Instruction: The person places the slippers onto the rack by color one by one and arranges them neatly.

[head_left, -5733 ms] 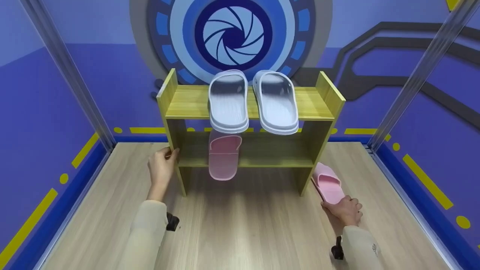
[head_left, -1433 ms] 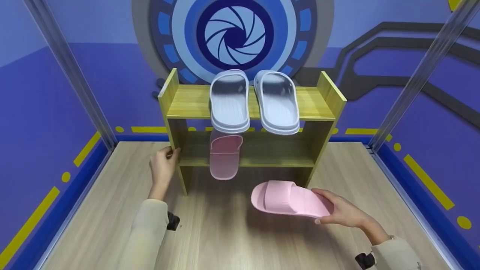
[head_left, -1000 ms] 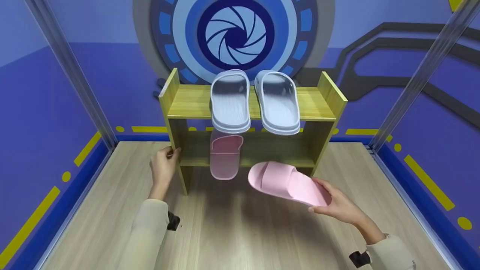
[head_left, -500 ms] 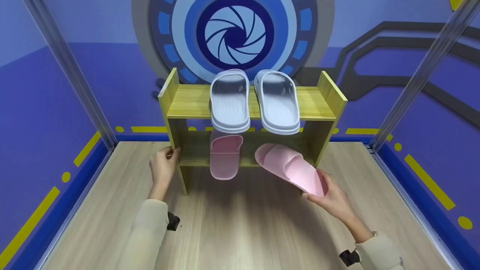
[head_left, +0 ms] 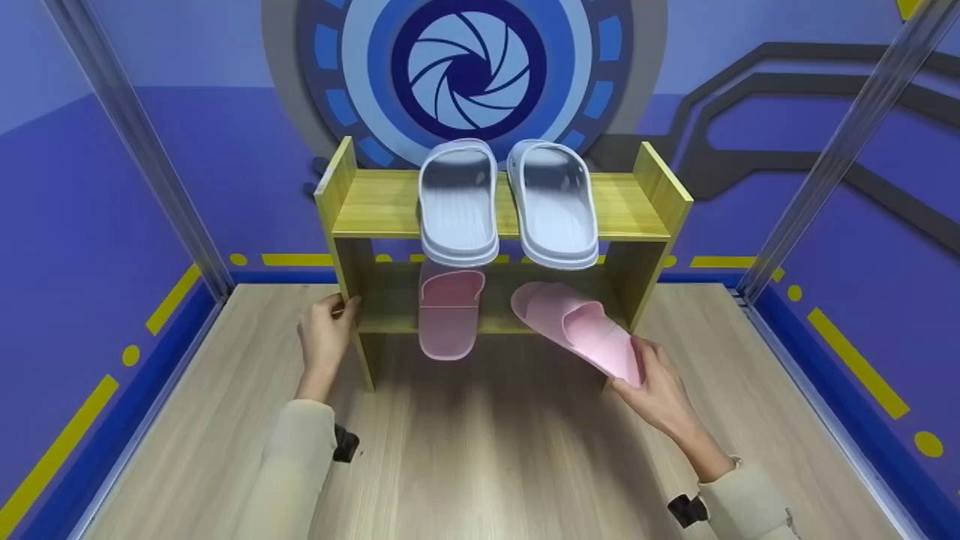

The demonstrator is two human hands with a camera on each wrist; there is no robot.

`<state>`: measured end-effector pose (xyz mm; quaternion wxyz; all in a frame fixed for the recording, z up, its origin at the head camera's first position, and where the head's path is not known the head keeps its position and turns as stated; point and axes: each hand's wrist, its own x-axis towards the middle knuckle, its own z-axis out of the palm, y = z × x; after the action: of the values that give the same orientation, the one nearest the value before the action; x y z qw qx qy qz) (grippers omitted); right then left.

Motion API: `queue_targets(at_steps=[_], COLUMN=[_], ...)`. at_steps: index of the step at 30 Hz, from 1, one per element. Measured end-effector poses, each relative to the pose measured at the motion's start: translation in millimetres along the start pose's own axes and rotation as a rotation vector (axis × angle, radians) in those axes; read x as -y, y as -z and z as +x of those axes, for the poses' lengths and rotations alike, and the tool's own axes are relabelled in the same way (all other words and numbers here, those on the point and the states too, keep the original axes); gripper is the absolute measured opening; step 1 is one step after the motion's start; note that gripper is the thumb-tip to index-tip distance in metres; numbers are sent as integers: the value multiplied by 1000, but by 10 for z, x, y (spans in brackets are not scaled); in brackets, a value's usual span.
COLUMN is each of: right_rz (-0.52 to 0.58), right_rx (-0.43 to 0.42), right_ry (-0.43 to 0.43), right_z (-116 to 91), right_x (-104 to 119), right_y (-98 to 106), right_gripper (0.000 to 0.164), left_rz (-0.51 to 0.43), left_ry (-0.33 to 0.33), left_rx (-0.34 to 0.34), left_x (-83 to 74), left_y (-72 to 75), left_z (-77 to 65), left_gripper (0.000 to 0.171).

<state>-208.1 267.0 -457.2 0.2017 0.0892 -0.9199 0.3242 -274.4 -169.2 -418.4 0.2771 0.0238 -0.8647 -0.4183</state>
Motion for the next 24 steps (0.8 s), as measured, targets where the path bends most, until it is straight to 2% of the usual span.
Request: queue_targets(at_steps=[5,9,19,24], right_rz=[4,31,88,100], right_rx=[67,76,-52,-92], right_ry=[-52,-75,-6,-22], right_z=[-1,-2,62,85], right_x=[27,39,72,136], right_y=[63,77,-69,-158], right_gripper=[67,66,69,72], left_rz=[-5,-6,-12,-16], left_ry=[-20,-19,-8,-9], left_rx=[-17,-18,-16,-20], left_x=[8,10,3,0], left_y=[0,2,6,1], left_z=[1,-2,-1,2], left_gripper=[21,20,19,19])
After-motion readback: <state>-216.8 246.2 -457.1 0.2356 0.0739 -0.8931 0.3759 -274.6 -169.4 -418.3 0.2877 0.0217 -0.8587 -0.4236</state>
